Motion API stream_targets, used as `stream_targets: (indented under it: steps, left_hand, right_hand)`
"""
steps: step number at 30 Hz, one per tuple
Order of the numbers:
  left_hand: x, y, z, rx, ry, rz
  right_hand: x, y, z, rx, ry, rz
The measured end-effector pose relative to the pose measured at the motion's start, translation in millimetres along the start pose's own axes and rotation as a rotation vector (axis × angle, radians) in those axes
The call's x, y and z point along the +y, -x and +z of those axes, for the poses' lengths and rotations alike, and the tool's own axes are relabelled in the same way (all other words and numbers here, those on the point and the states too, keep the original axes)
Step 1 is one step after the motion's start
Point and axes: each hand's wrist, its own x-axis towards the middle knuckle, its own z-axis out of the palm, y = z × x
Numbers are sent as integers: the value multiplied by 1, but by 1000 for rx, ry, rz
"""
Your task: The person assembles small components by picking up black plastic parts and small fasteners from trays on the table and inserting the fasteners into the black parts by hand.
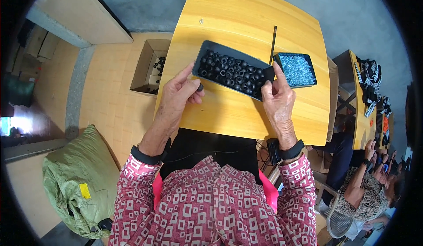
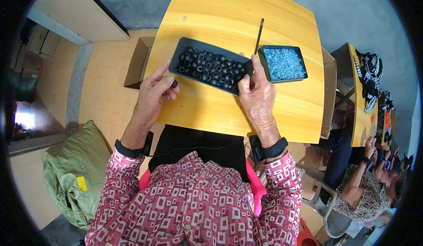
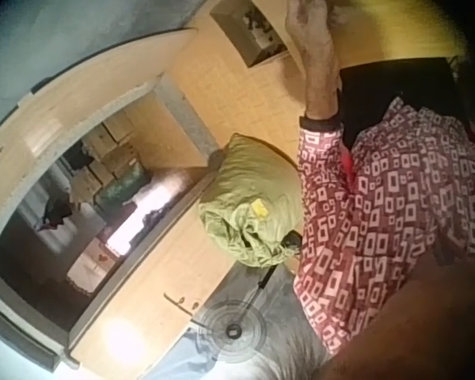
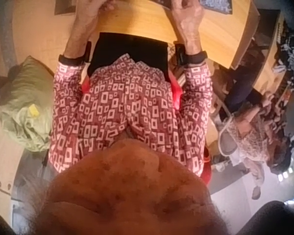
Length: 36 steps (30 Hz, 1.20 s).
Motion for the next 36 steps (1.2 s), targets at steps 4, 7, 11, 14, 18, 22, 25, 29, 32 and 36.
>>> stream_targets:
  steps: [4,7,11,14,18,22,25,29,32,36]
  left_hand:
    - [21,10,8,-13,-109,167]
    - [20,13,9,31,-106,189]
    - [11,8,0,29,-78,42]
    - [26,18,9,32,-137,127]
    - [22,15,9,11,-161,186]
    - [15,12,9,31,-50,49]
    - [25,17,12,-12,-92,143]
    - [10,7,7,11,-78,12]
    - [4,7,2,13,-45,0]
    - [2,6,3,2,-36,13]
  right_hand:
    - [-22,-5,-14,162,-26,-136]
    - [-7,-4,2,84,-13,-100]
    - [-3,0,6,-27,-100,39]
    - [-11,-4,-4,27,-134,20]
    - [-3,1,5,65,-242,32]
    - [-1,1,5,65,-200,31]
    - [-18,-3,-15,134,-77,-82]
    - [-8,-4,-6,76,-83,-81]
    - [-13,1,-5,65,-80,-88]
    - [-3,-2,1,51,-106,-46]
